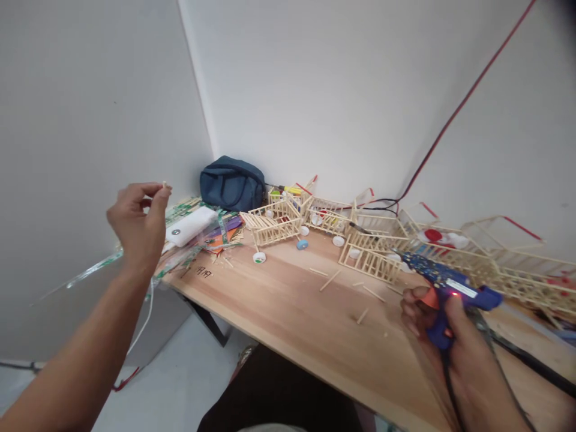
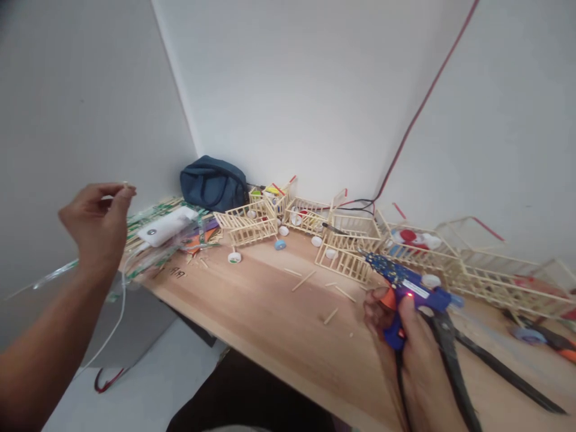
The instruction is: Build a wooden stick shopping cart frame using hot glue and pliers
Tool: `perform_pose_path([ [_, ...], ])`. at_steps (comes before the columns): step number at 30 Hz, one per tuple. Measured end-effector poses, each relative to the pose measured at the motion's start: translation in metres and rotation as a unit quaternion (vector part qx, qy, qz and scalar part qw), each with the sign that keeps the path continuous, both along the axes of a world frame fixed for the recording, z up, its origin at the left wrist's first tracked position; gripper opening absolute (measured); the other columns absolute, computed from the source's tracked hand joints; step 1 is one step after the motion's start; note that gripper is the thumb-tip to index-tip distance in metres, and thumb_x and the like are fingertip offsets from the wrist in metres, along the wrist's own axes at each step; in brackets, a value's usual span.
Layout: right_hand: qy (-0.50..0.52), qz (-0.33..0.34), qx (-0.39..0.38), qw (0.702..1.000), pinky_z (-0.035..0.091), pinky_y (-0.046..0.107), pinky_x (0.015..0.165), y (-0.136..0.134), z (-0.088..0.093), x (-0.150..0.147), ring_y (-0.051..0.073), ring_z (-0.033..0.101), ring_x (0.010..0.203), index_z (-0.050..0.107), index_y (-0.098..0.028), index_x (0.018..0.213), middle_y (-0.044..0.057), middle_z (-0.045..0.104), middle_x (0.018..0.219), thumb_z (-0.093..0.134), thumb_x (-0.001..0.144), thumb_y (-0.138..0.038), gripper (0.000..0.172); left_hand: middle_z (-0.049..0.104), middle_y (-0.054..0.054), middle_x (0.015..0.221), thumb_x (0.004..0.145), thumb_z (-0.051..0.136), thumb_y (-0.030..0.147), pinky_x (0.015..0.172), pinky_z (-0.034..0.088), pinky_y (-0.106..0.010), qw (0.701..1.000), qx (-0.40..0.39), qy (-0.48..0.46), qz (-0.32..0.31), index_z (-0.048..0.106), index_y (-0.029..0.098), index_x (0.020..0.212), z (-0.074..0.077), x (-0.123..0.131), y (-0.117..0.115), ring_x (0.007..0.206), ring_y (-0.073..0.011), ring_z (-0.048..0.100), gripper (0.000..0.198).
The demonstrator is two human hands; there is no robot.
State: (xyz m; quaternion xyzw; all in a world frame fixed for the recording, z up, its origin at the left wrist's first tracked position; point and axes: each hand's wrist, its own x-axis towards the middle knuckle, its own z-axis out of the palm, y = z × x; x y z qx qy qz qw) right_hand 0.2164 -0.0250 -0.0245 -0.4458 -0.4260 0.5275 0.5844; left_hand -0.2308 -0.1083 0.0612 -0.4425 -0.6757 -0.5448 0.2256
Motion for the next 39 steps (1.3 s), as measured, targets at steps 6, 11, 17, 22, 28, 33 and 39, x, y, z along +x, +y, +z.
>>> perform_pose_path([
  [6, 0.060, 0.072, 0.000, 0.996, 0.040, 0.022, 0.043, 0.000, -0.002, 0.000, 0.012, 0.053, 0.055, 0.067, -0.020, 0.083, 0.003, 0.061, 0.076, 0.071, 0.069, -0.061, 0.044, 0.069, -0.001, 0.087, 0.080, 0.066, 0.036, 0.074, 0.049, -0.031, 0.946, -0.063, -0.149, -0.281, 0.069, 0.019, 0.083, -0.016, 0.122, 0.007, 0.083, -0.0159, 0.063, 0.017],
  [11, 0.051, 0.092, 0.009, 0.994, 0.039, 0.023, 0.045, 0.001, 0.001, -0.002, 0.012, 0.052, 0.053, 0.063, -0.019, 0.083, 0.001, 0.060, 0.071, 0.069, 0.071, -0.063, 0.046, 0.058, 0.002, 0.063, 0.072, 0.072, 0.043, 0.048, 0.035, -0.020, 0.740, -0.212, -0.370, -0.519, 0.065, 0.015, 0.084, -0.051, 0.191, 0.071, 0.049, -0.0062, 0.043, 0.031],
  [17, 0.029, 0.104, 0.038, 0.993, 0.035, 0.023, 0.046, -0.006, 0.001, -0.004, 0.011, 0.048, 0.052, 0.059, -0.020, 0.082, 0.000, 0.058, 0.068, 0.060, 0.079, -0.063, 0.044, 0.062, -0.001, 0.072, 0.071, 0.073, 0.045, 0.045, 0.031, -0.020, 0.658, -0.234, -0.393, -0.598, 0.062, 0.013, 0.081, -0.071, 0.238, 0.115, 0.047, -0.0039, 0.040, 0.035],
  [22, -0.023, 0.092, 0.046, 0.994, 0.034, 0.025, 0.047, -0.014, -0.003, -0.006, 0.012, 0.046, 0.052, 0.059, -0.019, 0.080, 0.001, 0.056, 0.065, 0.056, 0.083, -0.062, 0.043, 0.062, 0.001, 0.069, 0.066, 0.076, 0.039, 0.046, 0.030, -0.020, 0.659, -0.238, -0.415, -0.581, 0.065, 0.014, 0.082, -0.081, 0.242, 0.114, 0.048, -0.0043, 0.040, 0.032],
  [28, -0.046, 0.091, 0.068, 0.992, 0.033, 0.025, 0.050, -0.022, 0.002, -0.014, 0.012, 0.044, 0.054, 0.058, -0.019, 0.077, 0.000, 0.053, 0.061, 0.052, 0.086, -0.059, 0.042, 0.061, 0.001, 0.067, 0.063, 0.078, 0.031, 0.052, 0.035, -0.020, 0.693, -0.212, -0.405, -0.558, 0.066, 0.014, 0.078, -0.084, 0.234, 0.117, 0.056, -0.0074, 0.048, 0.026],
  [33, -0.094, 0.075, 0.083, 0.989, 0.034, 0.026, 0.051, -0.025, 0.005, -0.013, 0.012, 0.047, 0.053, 0.060, -0.018, 0.076, 0.002, 0.056, 0.062, 0.052, 0.087, -0.058, 0.042, 0.062, 0.000, 0.065, 0.066, 0.075, 0.030, 0.055, 0.036, -0.022, 0.712, -0.203, -0.361, -0.566, 0.068, 0.015, 0.077, -0.082, 0.235, 0.117, 0.057, -0.0093, 0.050, 0.020],
  [39, -0.135, 0.106, 0.103, 0.980, 0.037, 0.026, 0.052, -0.021, 0.000, -0.004, 0.013, 0.050, 0.056, 0.059, -0.018, 0.077, 0.002, 0.056, 0.063, 0.047, 0.090, -0.058, 0.044, 0.069, -0.004, 0.075, 0.074, 0.068, 0.030, 0.060, 0.041, -0.024, 0.753, -0.184, -0.287, -0.563, 0.072, 0.015, 0.079, -0.083, 0.235, 0.116, 0.067, -0.0130, 0.056, 0.016],
])
